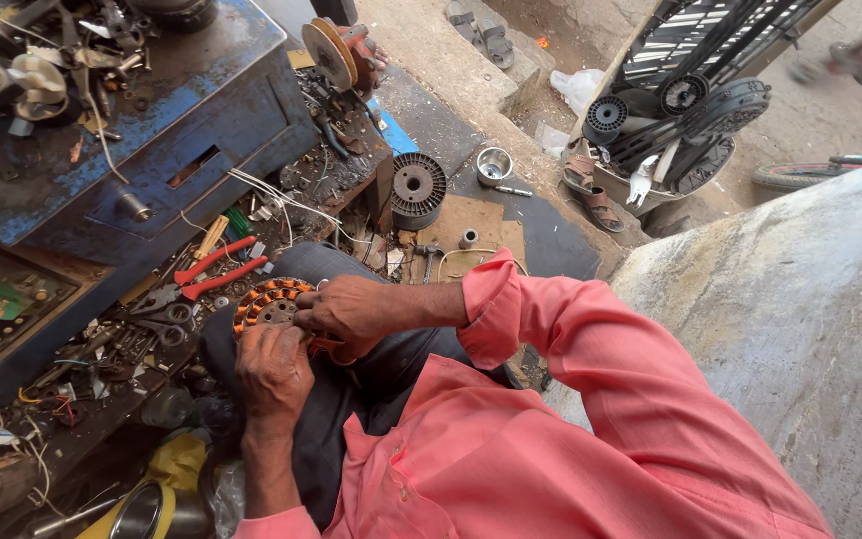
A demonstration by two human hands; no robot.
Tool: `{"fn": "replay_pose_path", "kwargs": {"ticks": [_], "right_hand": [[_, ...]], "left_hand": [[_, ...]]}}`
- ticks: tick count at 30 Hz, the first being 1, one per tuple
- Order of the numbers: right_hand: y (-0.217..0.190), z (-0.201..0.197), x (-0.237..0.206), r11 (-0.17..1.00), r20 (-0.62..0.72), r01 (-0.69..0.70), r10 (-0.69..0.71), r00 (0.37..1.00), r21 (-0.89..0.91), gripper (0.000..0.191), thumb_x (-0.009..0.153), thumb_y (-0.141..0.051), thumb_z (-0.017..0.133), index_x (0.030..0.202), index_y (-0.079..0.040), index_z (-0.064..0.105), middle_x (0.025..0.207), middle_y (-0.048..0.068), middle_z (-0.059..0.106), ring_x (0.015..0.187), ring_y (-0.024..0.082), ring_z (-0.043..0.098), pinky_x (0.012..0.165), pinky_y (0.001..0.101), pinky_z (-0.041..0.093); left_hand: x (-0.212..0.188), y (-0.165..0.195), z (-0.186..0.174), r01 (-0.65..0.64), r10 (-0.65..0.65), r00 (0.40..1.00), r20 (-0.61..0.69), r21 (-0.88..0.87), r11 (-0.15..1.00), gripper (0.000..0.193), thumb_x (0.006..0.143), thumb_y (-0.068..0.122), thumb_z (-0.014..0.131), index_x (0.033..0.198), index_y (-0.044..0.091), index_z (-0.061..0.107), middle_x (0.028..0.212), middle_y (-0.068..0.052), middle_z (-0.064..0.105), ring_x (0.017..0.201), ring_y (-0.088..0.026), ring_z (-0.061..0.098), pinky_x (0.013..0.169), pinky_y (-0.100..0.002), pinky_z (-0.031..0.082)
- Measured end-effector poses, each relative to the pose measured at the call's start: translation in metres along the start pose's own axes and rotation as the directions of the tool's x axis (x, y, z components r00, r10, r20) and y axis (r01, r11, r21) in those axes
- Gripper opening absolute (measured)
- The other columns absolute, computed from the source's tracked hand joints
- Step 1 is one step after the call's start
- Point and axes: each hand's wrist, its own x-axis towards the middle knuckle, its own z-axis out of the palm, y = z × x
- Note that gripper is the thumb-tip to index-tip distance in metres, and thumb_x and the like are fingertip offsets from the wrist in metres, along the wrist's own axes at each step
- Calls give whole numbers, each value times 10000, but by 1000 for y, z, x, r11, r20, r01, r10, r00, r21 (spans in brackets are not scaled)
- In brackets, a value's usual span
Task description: The person sits on the ground with a fan motor stator on their lap, routes and tucks the colored winding wires into the stator slots by hand, then uses red-handled pliers to cut and trim the wire ends, at one point reaching to the workbench for parts and tools.
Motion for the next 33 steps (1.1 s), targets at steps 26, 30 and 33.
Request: {"fn": "replay_pose_path", "kwargs": {"ticks": [26,30,33], "right_hand": [[-10,-10,4,998,58,-13,17,998,-63,373,771,-220,748,1093,-83,618,1038,106,617,838,347,658,663,479,516],[-13,-15,4,998,22,14,-12,1000,-63,463,700,-250,770,1088,-52,614,998,129,611,830,356,652,654,479,515],[-15,-15,5,998,28,5,-3,1000,-70,415,760,-214,742,1128,-66,621,1008,118,613,843,348,657,672,474,520]], "left_hand": [[-7,9,4,201,-223,965,-138,-155,967,99,852,25,771,902,60,694,872,-100,701,824,-339,643,737,-440,525],[-10,12,10,214,-250,951,-182,-196,957,102,857,-3,755,920,42,689,901,-114,706,842,-347,651,749,-438,529],[-14,11,13,210,-266,937,-227,-243,947,94,867,-19,742,905,50,690,905,-110,713,858,-333,672,778,-430,543]]}}
